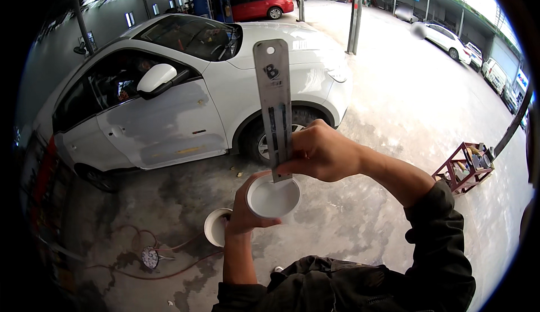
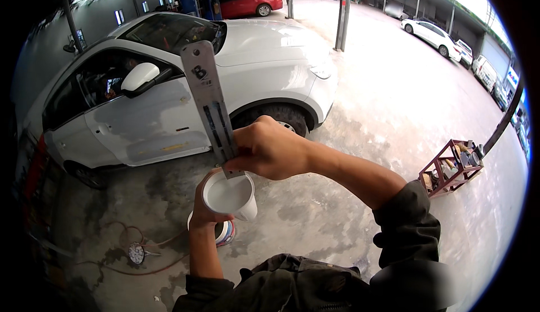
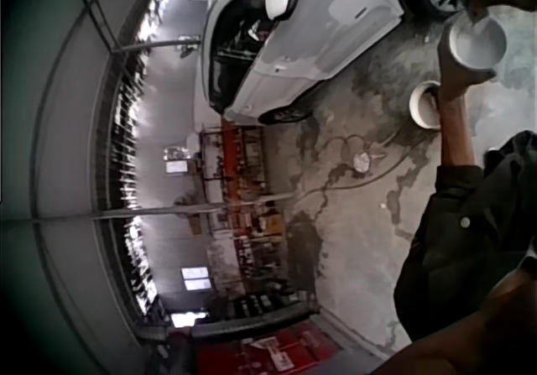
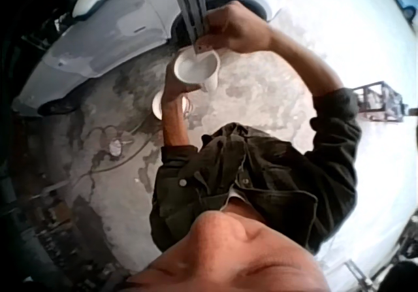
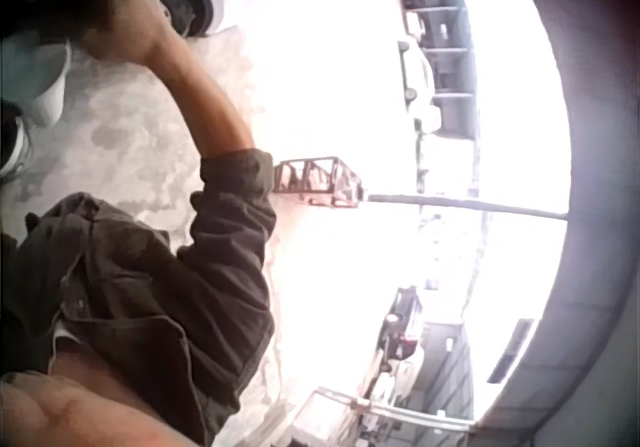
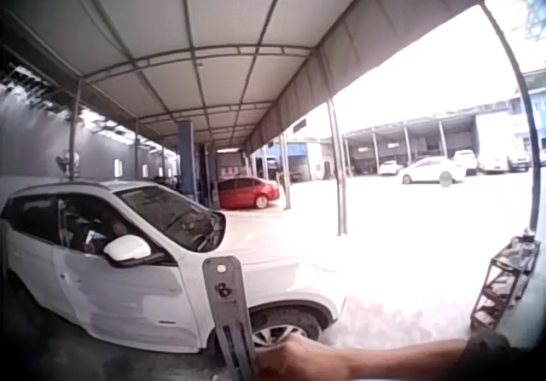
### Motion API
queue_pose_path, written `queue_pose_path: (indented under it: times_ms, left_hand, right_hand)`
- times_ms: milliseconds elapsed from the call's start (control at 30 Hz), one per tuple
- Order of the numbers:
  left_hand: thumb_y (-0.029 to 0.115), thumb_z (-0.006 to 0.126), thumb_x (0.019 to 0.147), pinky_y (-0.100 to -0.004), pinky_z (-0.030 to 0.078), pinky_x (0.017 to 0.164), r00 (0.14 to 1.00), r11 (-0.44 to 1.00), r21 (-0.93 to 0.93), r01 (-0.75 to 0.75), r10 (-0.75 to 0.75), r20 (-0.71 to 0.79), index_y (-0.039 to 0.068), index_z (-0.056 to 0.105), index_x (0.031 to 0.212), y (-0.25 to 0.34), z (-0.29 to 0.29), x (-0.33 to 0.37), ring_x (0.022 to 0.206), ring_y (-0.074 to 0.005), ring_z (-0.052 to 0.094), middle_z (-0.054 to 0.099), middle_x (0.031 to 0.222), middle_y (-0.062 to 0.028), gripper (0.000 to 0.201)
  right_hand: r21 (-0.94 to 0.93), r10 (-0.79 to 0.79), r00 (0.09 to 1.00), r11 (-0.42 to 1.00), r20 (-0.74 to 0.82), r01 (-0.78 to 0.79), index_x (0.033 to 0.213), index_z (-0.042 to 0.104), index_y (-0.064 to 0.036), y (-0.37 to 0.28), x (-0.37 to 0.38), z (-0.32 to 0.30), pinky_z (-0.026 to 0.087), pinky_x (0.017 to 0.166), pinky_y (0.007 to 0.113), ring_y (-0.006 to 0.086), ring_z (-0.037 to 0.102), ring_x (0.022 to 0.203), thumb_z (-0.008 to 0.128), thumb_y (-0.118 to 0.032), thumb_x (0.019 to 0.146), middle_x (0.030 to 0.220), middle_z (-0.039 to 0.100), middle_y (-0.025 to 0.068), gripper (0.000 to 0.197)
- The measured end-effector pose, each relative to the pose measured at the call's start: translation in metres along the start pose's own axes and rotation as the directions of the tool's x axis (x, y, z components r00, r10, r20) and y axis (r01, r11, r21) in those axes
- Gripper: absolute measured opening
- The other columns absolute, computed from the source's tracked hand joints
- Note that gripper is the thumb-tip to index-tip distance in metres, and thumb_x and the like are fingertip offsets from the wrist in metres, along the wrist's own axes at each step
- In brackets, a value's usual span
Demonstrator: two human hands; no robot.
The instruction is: The person uses a small brush to apply white paint to a long metal bracket with holes. They repeatedly dip the brush into a small container of paint and coat the bracket, then hold it against the front fender of a white car to check the color match. The person continues this process, moving between the bracket and the car surface.
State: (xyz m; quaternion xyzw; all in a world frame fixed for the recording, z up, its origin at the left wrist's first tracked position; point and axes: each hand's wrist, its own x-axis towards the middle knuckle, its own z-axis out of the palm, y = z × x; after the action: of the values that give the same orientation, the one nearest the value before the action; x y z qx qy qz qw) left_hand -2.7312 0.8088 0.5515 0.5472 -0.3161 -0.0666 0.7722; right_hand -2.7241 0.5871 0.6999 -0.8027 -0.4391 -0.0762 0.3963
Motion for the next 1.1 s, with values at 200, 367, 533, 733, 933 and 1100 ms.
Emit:
queue_pose_path:
  times_ms: [200, 367, 533, 733, 933, 1100]
  left_hand:
    - [0.008, 0.092, 0.059, -0.0338, 0.05, 0.096, 0.961, 0.994, 0.109, -0.029, 0.058, -0.272, 0.003, 0.048, 0.135, 0.005, 0.033, 0.006, 0.111, -0.0187, 0.061, 0.061, 0.12, -0.0098, 0.088]
    - [0.008, 0.092, 0.064, -0.0348, 0.051, 0.094, 0.906, 0.935, 0.335, -0.119, 0.24, -0.348, 0.004, 0.043, 0.133, -0.002, 0.054, 0.008, 0.11, -0.0199, 0.06, 0.057, 0.122, -0.0112, 0.085]
    - [0.01, 0.091, 0.066, -0.035, 0.05, 0.094, 0.893, 0.926, 0.343, -0.155, 0.28, -0.352, 0.005, 0.042, 0.133, -0.004, 0.063, 0.015, 0.113, -0.0203, 0.058, 0.054, 0.124, -0.0111, 0.084]
    - [0.009, 0.09, 0.065, -0.0334, 0.049, 0.094, 0.935, 0.956, 0.267, -0.119, 0.198, -0.293, 0.005, 0.043, 0.133, 0.0, 0.054, 0.016, 0.114, -0.0186, 0.057, 0.054, 0.122, -0.008, 0.082]
    - [0.006, 0.089, 0.064, -0.0323, 0.049, 0.093, 0.975, 0.992, 0.106, -0.068, 0.088, -0.202, 0.003, 0.046, 0.131, 0.023, 0.049, 0.015, 0.11, -0.0163, 0.058, 0.057, 0.118, -0.0064, 0.08]
    - [0.01, 0.09, 0.061, -0.0324, 0.049, 0.096, 0.994, 0.999, 0.002, 0.047, -0.046, -0.096, 0.003, 0.047, 0.137, 0.025, 0.035, 0.009, 0.113, -0.0168, 0.058, 0.059, 0.122, -0.0049, 0.088]
  right_hand:
    - [0.042, 0.181, 0.966, 0.984, -0.185, -0.176, 0.09, 0.069, 0.0023, 0.0, -0.015, 0.005, 0.049, 0.054, 0.031, 0.0194, 0.064, 0.055, 0.071, -0.008, 0.085, 0.067, 0.067, 0.013, 0.011]
    - [0.115, 0.379, 0.862, 0.925, -0.338, -0.361, 0.108, 0.068, 0.0047, 0.005, -0.015, 0.015, 0.056, 0.067, 0.029, 0.012, 0.069, 0.072, 0.071, -0.006, 0.089, 0.08, 0.072, 0.0123, 0.022]
    - [-0.033, 0.127, 0.874, 0.986, -0.468, -0.161, 0.097, 0.066, 0.0007, 0.005, 0.0, 0.032, 0.047, 0.052, 0.031, 0.0184, 0.058, 0.05, 0.067, -0.007, 0.086, 0.06, 0.059, 0.0115, 0.014]
    - [0.113, 0.235, 0.912, 0.971, -0.336, -0.209, 0.101, 0.07, 0.0045, -0.013, 0.009, 0.036, 0.055, 0.067, 0.029, 0.0093, 0.068, 0.076, 0.07, -0.006, 0.089, 0.079, 0.072, 0.01, 0.016]
    - [0.17, 0.265, 0.947, 0.957, -0.18, -0.235, 0.101, 0.071, 0.0056, -0.023, 0.011, 0.033, 0.055, 0.068, 0.028, 0.0101, 0.068, 0.079, 0.071, -0.004, 0.089, 0.084, 0.073, 0.0099, 0.016]
    - [0.265, 0.203, 0.975, 0.949, -0.093, -0.173, 0.101, 0.071, 0.0047, -0.032, 0.008, 0.033, 0.055, 0.069, 0.028, 0.0109, 0.068, 0.08, 0.071, -0.004, 0.089, 0.085, 0.072, 0.0104, 0.014]
